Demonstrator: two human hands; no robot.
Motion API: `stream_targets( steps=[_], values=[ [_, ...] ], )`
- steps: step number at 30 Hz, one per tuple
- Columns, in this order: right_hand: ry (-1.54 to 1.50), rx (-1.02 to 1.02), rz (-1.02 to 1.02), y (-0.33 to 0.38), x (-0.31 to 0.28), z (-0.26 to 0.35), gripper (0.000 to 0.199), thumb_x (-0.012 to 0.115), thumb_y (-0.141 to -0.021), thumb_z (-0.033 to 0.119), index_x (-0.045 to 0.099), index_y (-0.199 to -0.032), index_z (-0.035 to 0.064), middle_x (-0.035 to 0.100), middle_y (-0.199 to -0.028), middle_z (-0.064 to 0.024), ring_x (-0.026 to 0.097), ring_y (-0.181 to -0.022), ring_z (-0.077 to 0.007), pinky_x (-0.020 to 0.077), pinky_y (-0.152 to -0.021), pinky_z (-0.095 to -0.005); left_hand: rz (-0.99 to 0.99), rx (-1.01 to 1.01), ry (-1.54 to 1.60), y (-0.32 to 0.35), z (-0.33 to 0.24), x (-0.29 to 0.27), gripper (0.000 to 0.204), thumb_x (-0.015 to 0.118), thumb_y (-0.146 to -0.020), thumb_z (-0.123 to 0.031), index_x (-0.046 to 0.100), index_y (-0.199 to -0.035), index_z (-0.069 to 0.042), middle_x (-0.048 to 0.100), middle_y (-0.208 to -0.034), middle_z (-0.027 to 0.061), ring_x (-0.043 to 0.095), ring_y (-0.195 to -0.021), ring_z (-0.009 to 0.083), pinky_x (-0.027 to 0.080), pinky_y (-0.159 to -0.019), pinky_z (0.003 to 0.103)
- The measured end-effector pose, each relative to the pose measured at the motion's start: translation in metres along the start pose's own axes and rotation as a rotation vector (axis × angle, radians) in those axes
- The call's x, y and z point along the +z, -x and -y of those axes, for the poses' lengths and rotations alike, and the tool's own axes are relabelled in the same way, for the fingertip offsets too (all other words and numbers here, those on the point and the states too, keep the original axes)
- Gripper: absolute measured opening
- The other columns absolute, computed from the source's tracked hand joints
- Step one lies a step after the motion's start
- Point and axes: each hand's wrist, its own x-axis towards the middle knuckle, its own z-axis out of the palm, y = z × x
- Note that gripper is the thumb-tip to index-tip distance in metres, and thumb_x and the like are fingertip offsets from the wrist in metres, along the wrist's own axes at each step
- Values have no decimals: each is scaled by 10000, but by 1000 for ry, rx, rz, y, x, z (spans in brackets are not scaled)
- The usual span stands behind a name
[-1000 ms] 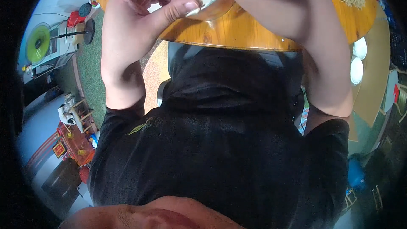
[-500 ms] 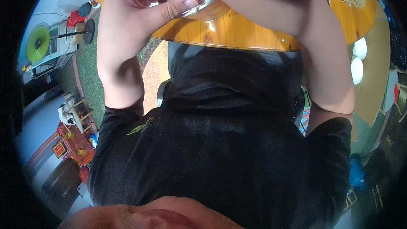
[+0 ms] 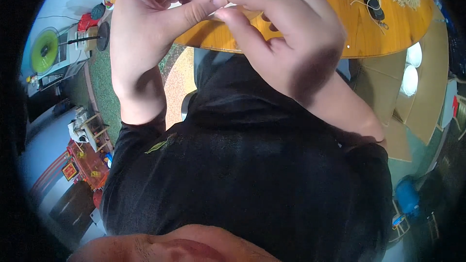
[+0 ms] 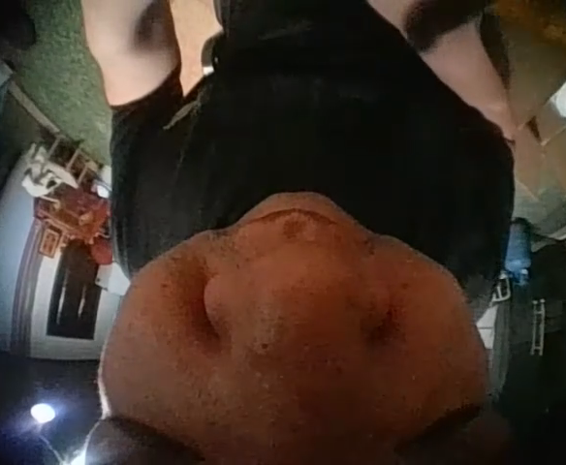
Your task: Attach string handles to paper buckets by threading the string through pre-punched holes and tying it.
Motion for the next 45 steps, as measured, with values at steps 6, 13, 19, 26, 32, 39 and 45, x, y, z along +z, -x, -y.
stream_targets(
  steps=[6, 13, 19, 26, 32, 39, 45],
  values=[
    [4, -17, -20, 2, 3, -7, 238, 829, -834, -16, 771, -1063, 16, 658, -866, -27, 572, -702, -88, 470, -606, -218, -245, -796, -570, -22, -57, 32, 245, 807, -859, 31, 615, -992, -41, 753, -831, 11, 665, -757, 46, 436, -645, 186],
    [-84, 95, -13, 3, 4, -7, 153, 783, -863, -51, 754, -1005, -2, 654, -868, -24, 571, -721, -58, 458, -636, -197, -253, -730, -511, -10, -50, 31, 191, 786, -873, 42, 644, -990, -10, 721, -881, 37, 685, -827, 88, 523, -760, 210],
    [-313, 274, 17, 10, 7, -8, 144, 728, -924, -37, 716, -1066, -13, 649, -879, 6, 581, -746, -40, 461, -659, -182, 13, 142, -161, 8, -12, 11, 175, 745, -864, 78, 652, -980, -13, 715, -910, 43, 682, -853, 98, 535, -779, 231],
    [-720, 767, 114, 6, -11, -7, 199, 685, -977, 118, 701, -1104, -34, 604, -787, 8, 491, -650, -37, 377, -566, -195, -125, -517, -769, -4, -54, 38, 204, 818, -811, 10, 691, -967, -22, 717, -944, 69, 677, -800, 145, 522, -741, 267],
    [-966, 958, 101, 6, -10, -3, 248, 664, -972, 144, 703, -1127, -46, 595, -771, 8, 454, -596, -56, 355, -528, -217, -45, 693, -707, 16, 44, -4, 241, 855, -767, -28, 705, -956, -16, 708, -941, 116, 702, -822, 234, 535, -713, 289],
    [-1094, 1013, 90, 8, -10, -9, 231, 675, -972, 144, 716, -1117, -31, 609, -783, 1, 483, -605, -53, 363, -528, -223, 78, 157, -1295, 18, -24, 30, 223, 868, -733, 9, 762, -928, -9, 744, -893, 93, 723, -823, 196, 567, -730, 284],
    [-1092, 1036, 63, 9, -10, -6, 245, 687, -968, 147, 717, -1130, -34, 628, -798, -9, 485, -613, -54, 364, -544, -217, 115, 115, -1287, 15, -26, 32, 206, 845, -750, 13, 761, -937, -4, 747, -894, 95, 729, -831, 209, 569, -735, 288]
  ],
)
